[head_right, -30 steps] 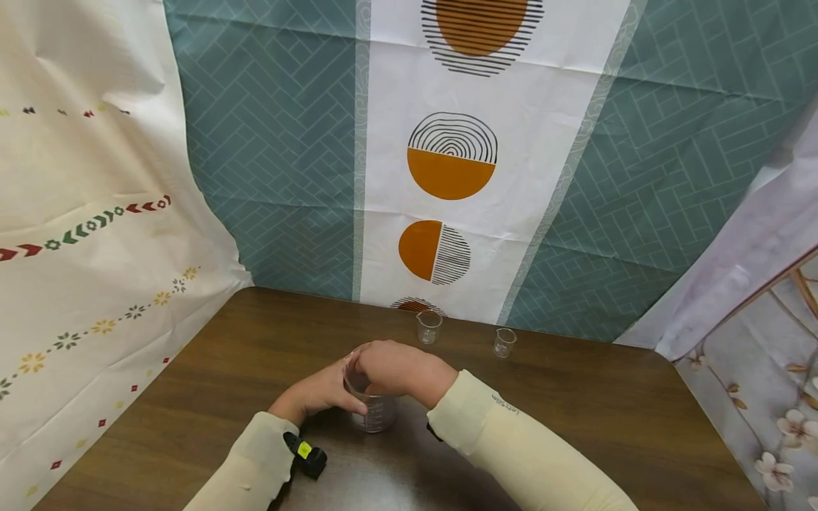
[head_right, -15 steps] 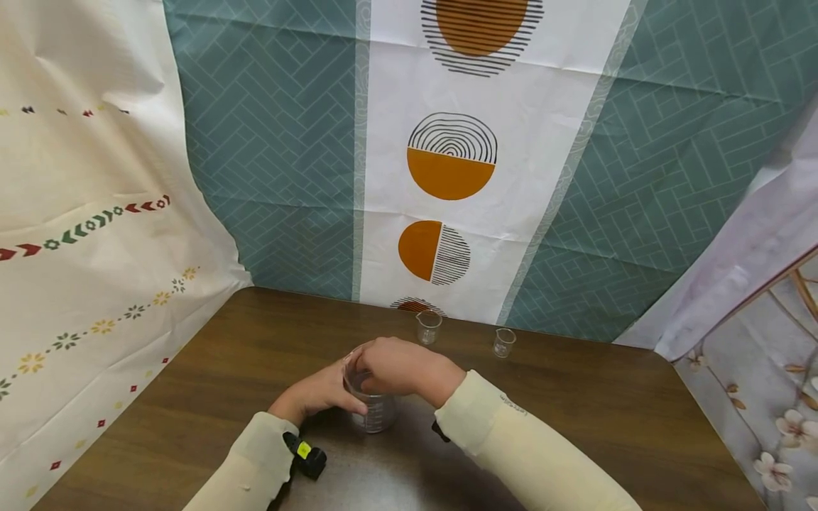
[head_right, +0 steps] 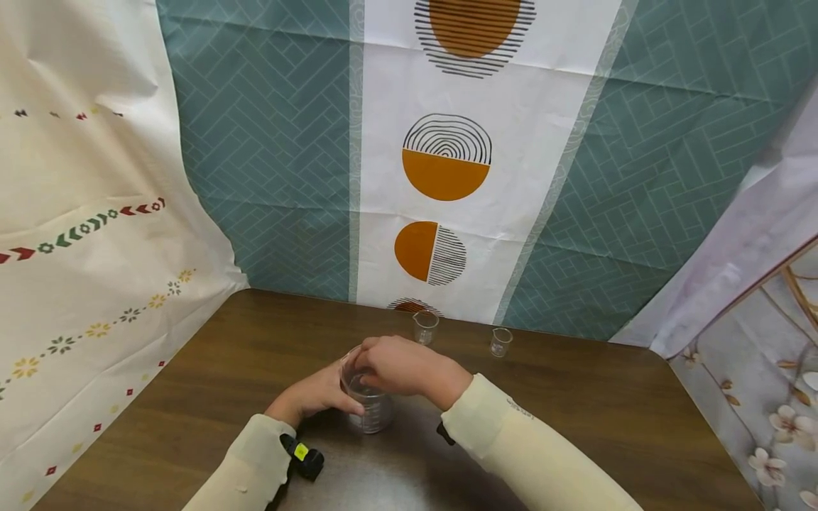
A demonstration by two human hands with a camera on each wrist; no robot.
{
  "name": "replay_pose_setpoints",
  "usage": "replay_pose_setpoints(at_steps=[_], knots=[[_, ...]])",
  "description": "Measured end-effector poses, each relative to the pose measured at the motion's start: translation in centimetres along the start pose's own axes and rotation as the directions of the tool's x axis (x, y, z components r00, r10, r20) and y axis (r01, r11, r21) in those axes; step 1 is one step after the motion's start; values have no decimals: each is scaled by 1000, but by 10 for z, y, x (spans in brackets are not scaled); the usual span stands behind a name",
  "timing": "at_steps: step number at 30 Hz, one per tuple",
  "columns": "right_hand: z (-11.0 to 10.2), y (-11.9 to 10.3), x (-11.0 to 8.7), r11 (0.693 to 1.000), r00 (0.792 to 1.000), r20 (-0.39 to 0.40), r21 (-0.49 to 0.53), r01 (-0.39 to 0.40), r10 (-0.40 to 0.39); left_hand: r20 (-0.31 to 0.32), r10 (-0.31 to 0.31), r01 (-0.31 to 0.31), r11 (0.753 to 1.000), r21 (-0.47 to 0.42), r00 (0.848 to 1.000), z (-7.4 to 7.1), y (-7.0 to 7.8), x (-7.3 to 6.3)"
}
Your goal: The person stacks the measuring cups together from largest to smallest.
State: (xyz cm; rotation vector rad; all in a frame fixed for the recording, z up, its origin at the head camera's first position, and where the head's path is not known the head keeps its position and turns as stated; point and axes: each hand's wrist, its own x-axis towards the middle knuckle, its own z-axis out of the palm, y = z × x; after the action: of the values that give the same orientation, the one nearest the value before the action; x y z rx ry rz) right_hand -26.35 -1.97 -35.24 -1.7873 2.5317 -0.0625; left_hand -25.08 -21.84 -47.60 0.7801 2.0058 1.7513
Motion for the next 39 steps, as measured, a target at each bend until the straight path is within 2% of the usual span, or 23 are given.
replay_pose_setpoints(at_steps=[6,10,13,23,30,39], knots=[[2,3,-5,998,991,-119,-6,65,-66,-10,-1,1,1000,-11,1000,1,2,0],[2,6,-9,995,977,-190,7,96,-93,-34,-31,32,999,28,999,2,4,-1],[3,8,-11,996,973,-212,8,90,-86,-43,-39,41,998,43,998,2,4,-1],[6,13,-16,995,950,-294,-30,98,-102,-39,-25,25,1000,2,999,3,4,-1],[6,17,-17,997,934,-350,-27,70,-75,-31,-13,13,1000,-14,999,3,5,0],[6,21,-16,999,887,-459,-20,43,-47,-6,37,-37,999,-10,999,3,5,1]])
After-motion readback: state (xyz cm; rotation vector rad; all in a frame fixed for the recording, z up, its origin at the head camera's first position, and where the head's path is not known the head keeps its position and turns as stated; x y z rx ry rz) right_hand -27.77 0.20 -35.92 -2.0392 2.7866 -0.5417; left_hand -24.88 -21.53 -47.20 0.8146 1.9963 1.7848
